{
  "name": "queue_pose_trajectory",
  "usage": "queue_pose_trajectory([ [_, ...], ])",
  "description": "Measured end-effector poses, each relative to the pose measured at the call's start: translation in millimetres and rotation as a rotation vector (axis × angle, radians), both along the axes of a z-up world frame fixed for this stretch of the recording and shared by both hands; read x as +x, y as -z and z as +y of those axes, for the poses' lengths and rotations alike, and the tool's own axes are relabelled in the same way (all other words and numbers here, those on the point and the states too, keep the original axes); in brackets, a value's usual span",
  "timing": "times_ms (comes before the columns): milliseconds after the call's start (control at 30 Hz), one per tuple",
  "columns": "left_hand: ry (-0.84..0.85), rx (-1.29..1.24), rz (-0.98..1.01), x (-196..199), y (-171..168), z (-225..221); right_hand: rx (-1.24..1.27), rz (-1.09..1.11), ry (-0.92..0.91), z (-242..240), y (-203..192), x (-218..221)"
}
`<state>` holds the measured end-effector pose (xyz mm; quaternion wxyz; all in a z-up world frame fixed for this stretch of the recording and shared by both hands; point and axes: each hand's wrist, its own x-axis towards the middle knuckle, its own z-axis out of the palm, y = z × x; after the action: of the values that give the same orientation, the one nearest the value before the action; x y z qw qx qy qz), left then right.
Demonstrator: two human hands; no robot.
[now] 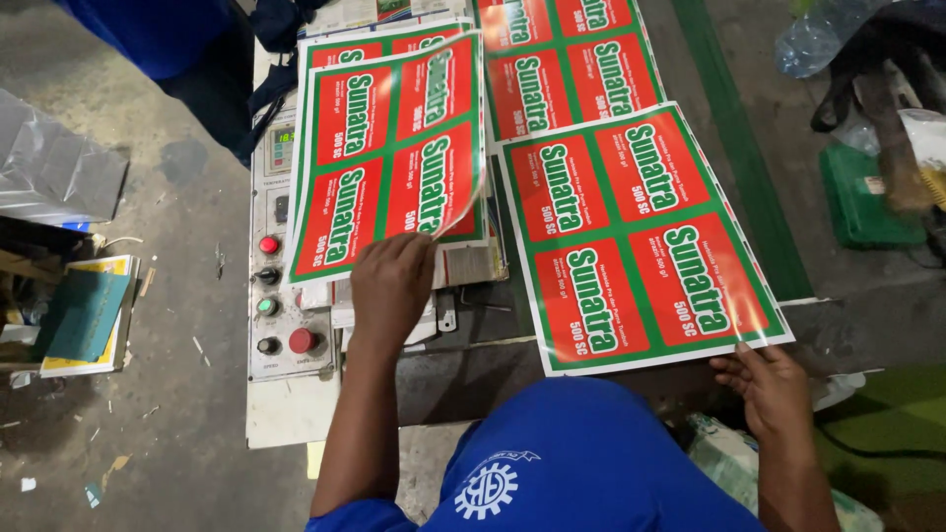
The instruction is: Organizing and checking printed label sheets at an industrial printing machine station.
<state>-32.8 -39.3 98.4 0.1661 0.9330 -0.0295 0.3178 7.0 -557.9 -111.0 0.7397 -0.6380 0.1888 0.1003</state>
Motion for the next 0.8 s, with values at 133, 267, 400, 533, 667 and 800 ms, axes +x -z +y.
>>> queue_pose_trajectory([
  [133, -0.036, 0.000, 0.071, -5, 9, -7, 0.004, 0.004, -0.012, 5, -3, -3],
  [267, -0.045, -0.050, 0.100, -4, 25, -8, 0.003, 0.026, -0.026, 13, -6, -1],
  [400, -0.005, -0.082, 0.096, -7, 27, -8, 0.011, 0.010, -0.056, 22, 3, 6],
  [533, 0.036, -0.090, 0.118, -9, 29, -10, -0.004, -0.005, -0.085, 31, 11, 27],
  [667, 0.058, -0.100, 0.107, -8, 29, -11, -0.002, 0.006, -0.120, 43, 14, 55],
  [800, 0.056, -0.105, 0.094, -10, 27, -15, 0.034, -0.023, -0.136, 49, 11, 63],
])
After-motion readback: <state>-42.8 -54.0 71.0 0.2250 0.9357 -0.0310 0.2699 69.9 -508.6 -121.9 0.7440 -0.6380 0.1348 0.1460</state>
